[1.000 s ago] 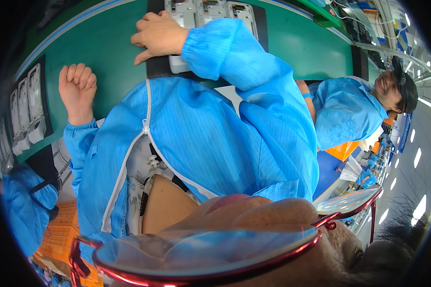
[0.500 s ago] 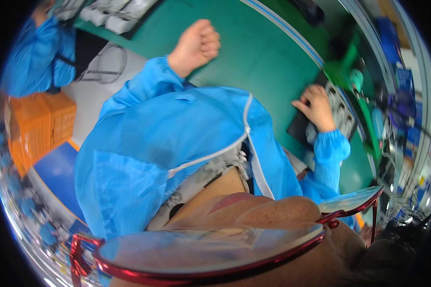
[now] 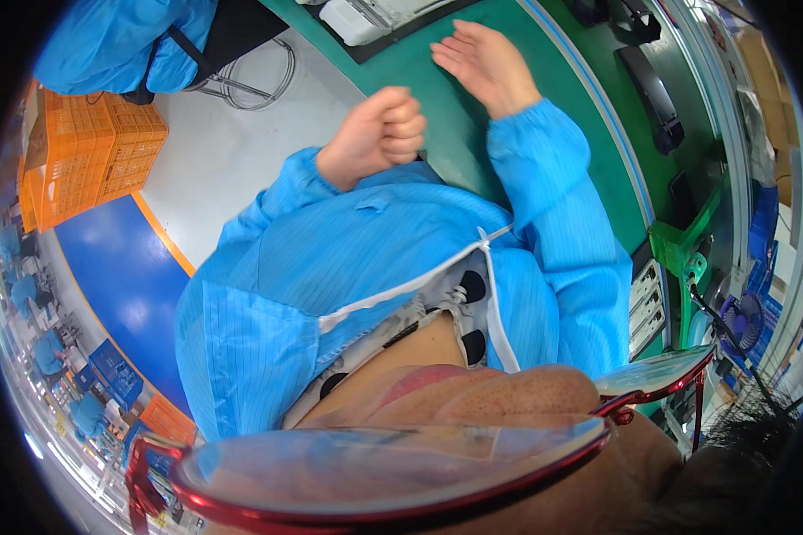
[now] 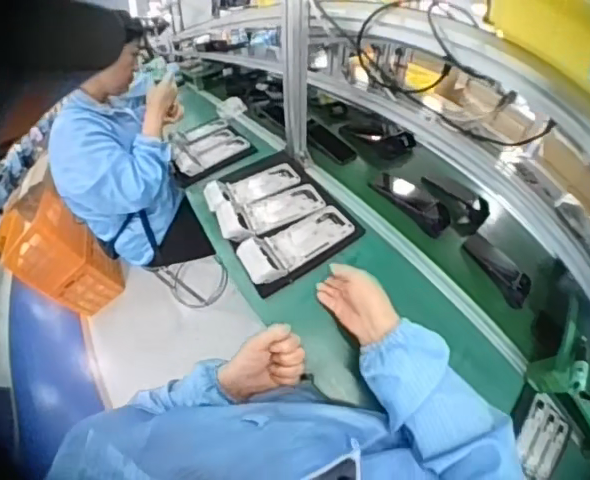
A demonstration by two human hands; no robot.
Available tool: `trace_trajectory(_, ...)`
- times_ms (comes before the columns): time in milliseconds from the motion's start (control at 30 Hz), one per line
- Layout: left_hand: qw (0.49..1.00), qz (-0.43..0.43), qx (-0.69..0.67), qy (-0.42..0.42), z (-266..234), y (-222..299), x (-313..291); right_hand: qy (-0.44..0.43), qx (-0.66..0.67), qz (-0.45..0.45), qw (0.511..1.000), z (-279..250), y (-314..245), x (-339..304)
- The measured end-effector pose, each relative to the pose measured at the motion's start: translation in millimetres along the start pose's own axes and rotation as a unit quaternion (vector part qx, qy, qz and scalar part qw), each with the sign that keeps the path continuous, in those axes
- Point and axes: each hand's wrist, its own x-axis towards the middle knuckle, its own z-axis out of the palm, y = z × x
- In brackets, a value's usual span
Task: Assembling electronic device components by fastening screws into the casing using an electric screwdriver.
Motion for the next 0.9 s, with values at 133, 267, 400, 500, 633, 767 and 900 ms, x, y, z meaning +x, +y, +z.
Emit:
trace_trajectory(133, 0.988, 0.128, -0.065, 0.058, -47.5, 10.5, -63.1, 0.087, 0.041, -0.045, 0.994, 58.0, 16.1, 20.2)
trace_trajectory(267, 0.973, 0.18, -0.099, 0.105, -75.3, 5.8, -89.0, 0.117, 0.107, -0.01, 0.987, 56.4, 19.3, 37.1)
trace_trajectory(400, 0.971, 0.182, -0.107, 0.11, -83.8, 11.0, -100.0, 0.098, 0.075, -0.009, 0.992, 56.4, 28.2, 48.8)
trace_trajectory(500, 0.969, 0.174, -0.096, 0.145, -69.2, 20.6, -99.8, 0.098, -0.11, -0.051, 0.988, 49.8, 26.8, 45.7)
trace_trajectory(633, 0.978, 0.153, -0.123, 0.076, -69.9, 18.4, -98.2, 0.138, -0.18, -0.077, 0.971, 11.1, 21.1, 24.2)
trace_trajectory(767, 0.981, 0.13, -0.142, 0.0, -49.9, 25.0, -85.6, 0.153, -0.238, -0.121, 0.952, -61.7, 7.6, -37.1)
trace_trajectory(900, 0.975, 0.141, -0.17, -0.02, -38.0, 34.0, -61.8, 0.26, -0.251, -0.091, 0.928, -142.4, 0.7, -140.9)
